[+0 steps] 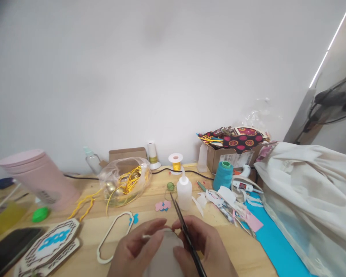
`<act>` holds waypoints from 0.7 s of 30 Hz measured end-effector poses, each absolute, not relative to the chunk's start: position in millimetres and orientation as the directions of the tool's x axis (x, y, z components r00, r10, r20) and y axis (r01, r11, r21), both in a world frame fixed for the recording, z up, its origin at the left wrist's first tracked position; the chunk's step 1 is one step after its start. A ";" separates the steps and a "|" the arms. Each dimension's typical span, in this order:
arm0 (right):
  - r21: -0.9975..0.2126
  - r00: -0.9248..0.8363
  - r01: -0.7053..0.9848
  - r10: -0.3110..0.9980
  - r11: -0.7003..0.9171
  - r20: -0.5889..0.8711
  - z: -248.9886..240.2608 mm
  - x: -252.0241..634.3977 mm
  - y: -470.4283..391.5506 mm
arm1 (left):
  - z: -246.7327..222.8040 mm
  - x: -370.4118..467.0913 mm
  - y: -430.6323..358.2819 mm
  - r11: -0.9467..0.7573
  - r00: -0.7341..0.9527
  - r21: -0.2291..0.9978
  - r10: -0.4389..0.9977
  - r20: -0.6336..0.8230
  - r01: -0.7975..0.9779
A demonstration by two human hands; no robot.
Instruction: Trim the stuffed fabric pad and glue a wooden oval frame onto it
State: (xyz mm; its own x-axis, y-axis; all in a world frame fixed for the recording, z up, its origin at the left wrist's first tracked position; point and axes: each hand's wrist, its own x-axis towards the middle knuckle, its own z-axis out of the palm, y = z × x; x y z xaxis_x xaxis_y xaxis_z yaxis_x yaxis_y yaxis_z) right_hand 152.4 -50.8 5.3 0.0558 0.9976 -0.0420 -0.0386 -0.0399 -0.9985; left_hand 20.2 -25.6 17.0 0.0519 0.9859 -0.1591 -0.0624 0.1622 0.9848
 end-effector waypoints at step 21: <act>-0.981 -0.320 -0.192 0.947 -0.026 0.037 25.0 166.9 -58.7 | 3.7 17.6 -6.1 0.153 0.346 0.957 0.908 -0.235 0.247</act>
State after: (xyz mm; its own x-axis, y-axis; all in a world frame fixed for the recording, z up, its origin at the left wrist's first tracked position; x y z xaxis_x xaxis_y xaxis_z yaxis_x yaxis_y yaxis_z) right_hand 166.9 -58.7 25.0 -0.3204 0.9465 0.0375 -0.1921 -0.0262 -0.9810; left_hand 17.6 -6.1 3.7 0.3459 0.9084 -0.2347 0.2474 0.1530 0.9568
